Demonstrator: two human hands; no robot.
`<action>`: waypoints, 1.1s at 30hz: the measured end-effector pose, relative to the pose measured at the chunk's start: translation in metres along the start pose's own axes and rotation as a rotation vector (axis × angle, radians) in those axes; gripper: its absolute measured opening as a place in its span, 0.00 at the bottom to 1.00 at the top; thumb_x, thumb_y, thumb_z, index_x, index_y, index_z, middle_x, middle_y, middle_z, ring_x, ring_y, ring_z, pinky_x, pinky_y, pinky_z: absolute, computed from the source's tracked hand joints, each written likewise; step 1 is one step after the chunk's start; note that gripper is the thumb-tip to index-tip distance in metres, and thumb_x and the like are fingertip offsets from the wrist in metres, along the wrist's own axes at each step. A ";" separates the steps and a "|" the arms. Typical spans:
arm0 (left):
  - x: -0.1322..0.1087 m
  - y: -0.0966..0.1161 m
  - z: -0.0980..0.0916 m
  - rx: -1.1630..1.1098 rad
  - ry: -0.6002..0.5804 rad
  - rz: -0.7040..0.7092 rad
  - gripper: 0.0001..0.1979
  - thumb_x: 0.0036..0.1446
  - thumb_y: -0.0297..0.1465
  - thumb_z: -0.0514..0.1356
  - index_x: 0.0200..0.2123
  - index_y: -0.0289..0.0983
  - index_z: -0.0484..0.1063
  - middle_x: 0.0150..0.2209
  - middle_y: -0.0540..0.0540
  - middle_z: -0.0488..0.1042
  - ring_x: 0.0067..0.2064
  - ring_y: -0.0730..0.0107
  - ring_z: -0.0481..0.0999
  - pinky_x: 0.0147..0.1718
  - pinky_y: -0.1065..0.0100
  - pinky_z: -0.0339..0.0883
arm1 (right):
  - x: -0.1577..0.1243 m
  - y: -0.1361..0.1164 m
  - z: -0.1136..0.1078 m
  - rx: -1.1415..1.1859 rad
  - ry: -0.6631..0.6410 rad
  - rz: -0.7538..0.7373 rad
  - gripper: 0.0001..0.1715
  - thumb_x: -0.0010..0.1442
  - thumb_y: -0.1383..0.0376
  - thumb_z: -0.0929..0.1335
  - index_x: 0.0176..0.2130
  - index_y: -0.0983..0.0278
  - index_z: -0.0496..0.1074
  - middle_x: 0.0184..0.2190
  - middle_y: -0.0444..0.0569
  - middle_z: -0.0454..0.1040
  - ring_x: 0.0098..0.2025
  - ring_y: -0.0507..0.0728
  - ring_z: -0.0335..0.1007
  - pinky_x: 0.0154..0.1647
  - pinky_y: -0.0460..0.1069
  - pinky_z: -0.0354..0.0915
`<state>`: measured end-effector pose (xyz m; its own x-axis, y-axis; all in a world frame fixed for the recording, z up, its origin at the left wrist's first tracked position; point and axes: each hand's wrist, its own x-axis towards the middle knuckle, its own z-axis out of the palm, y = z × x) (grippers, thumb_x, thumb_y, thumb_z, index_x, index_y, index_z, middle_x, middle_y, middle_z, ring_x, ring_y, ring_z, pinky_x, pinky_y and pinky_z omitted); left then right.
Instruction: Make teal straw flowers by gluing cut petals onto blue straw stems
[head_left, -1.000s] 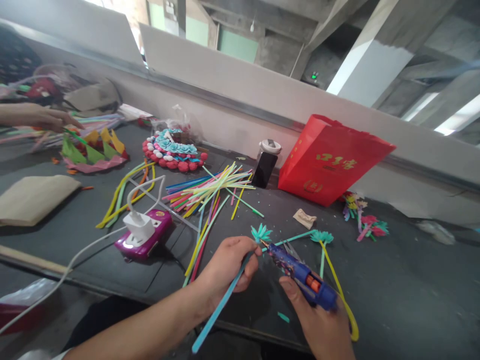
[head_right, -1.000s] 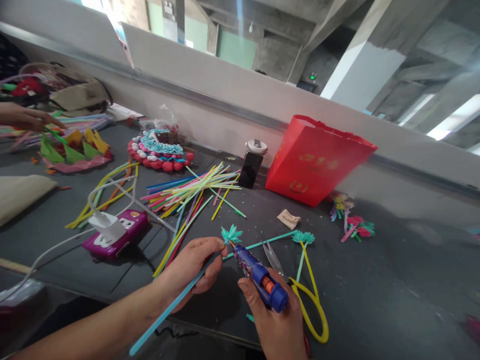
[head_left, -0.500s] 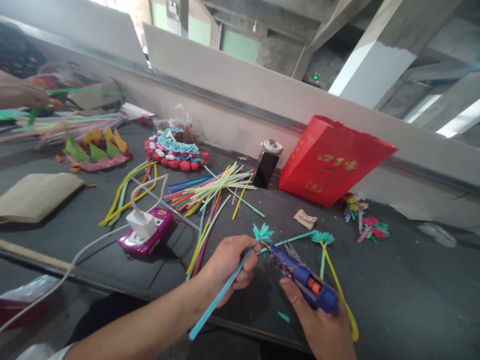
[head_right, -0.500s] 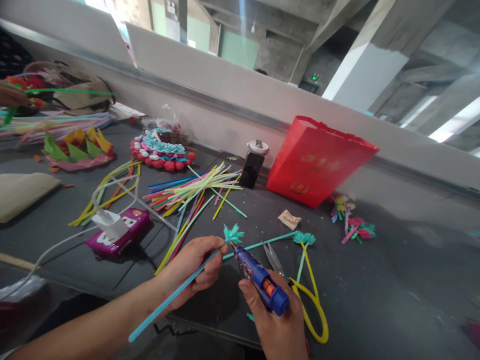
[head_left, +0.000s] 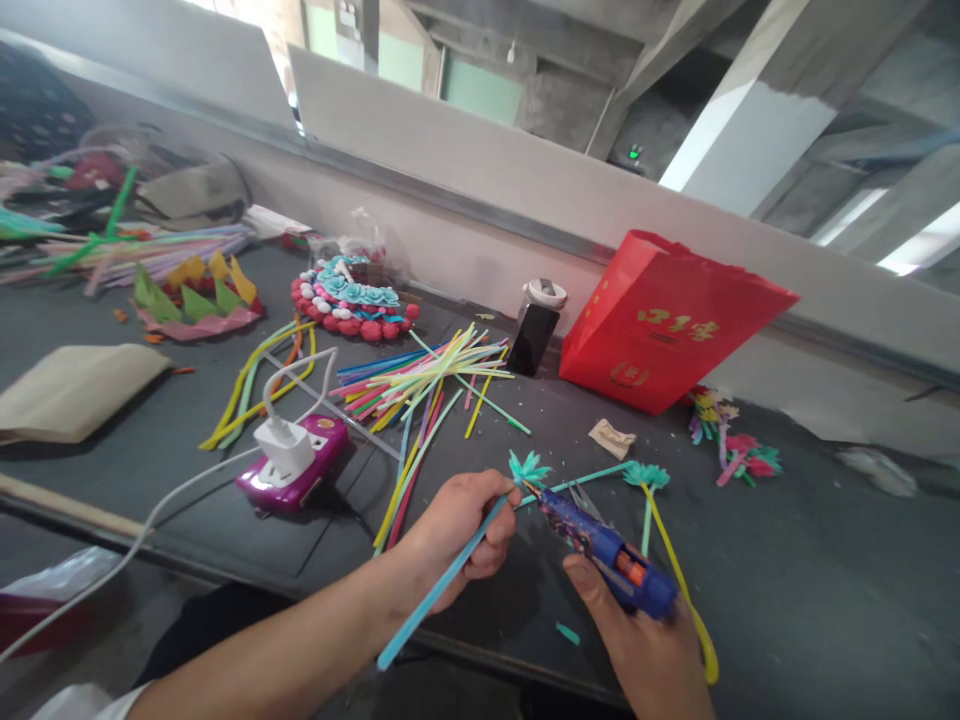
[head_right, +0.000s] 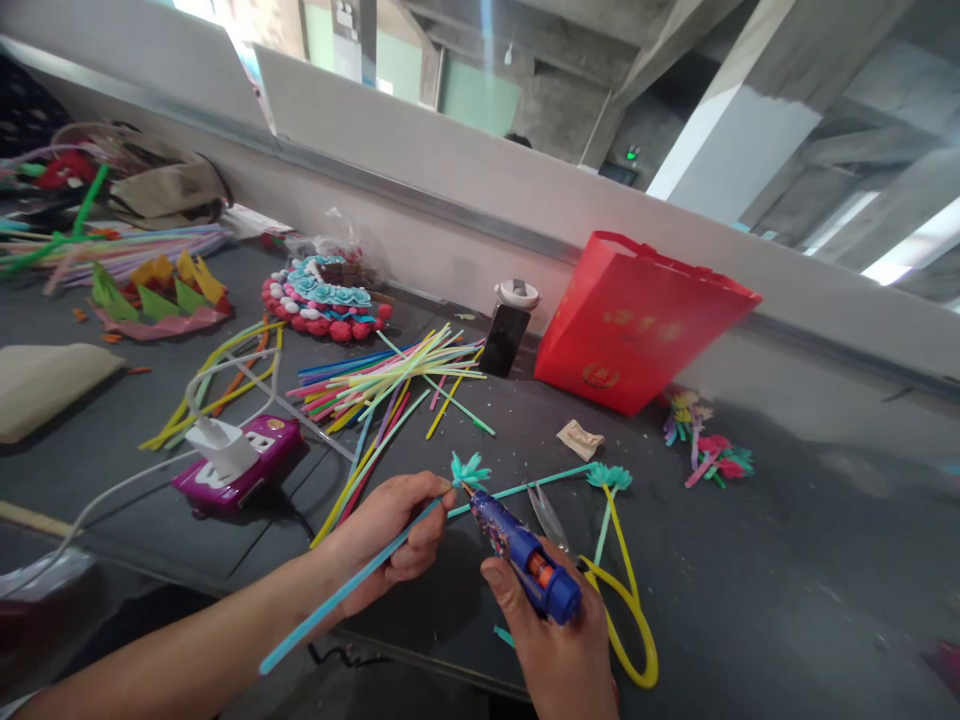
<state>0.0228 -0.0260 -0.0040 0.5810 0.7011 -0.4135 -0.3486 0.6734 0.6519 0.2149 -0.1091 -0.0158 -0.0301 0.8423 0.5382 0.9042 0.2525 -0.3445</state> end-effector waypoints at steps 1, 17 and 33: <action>0.000 0.000 0.000 -0.001 0.005 -0.003 0.07 0.54 0.32 0.54 0.26 0.37 0.67 0.12 0.57 0.57 0.12 0.81 0.47 0.10 0.75 0.36 | 0.001 -0.001 0.000 0.011 -0.001 0.040 0.26 0.59 0.45 0.66 0.28 0.62 0.80 0.19 0.50 0.76 0.18 0.55 0.70 0.19 0.46 0.66; -0.001 0.000 0.002 -0.055 -0.008 -0.007 0.06 0.54 0.31 0.54 0.26 0.37 0.66 0.12 0.58 0.56 0.12 0.82 0.46 0.09 0.77 0.39 | -0.009 -0.003 0.008 0.069 0.065 0.165 0.30 0.57 0.40 0.65 0.26 0.63 0.75 0.19 0.47 0.75 0.19 0.55 0.72 0.21 0.45 0.69; 0.000 0.001 0.004 -0.038 -0.008 -0.034 0.07 0.54 0.30 0.52 0.26 0.36 0.66 0.12 0.57 0.56 0.12 0.82 0.45 0.09 0.77 0.38 | -0.004 -0.009 0.002 0.195 0.025 0.201 0.26 0.58 0.43 0.66 0.28 0.61 0.74 0.22 0.46 0.77 0.23 0.56 0.74 0.23 0.46 0.68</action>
<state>0.0251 -0.0263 -0.0008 0.5988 0.6756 -0.4300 -0.3558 0.7055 0.6130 0.2063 -0.1140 -0.0166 0.1541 0.8731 0.4626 0.7916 0.1711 -0.5866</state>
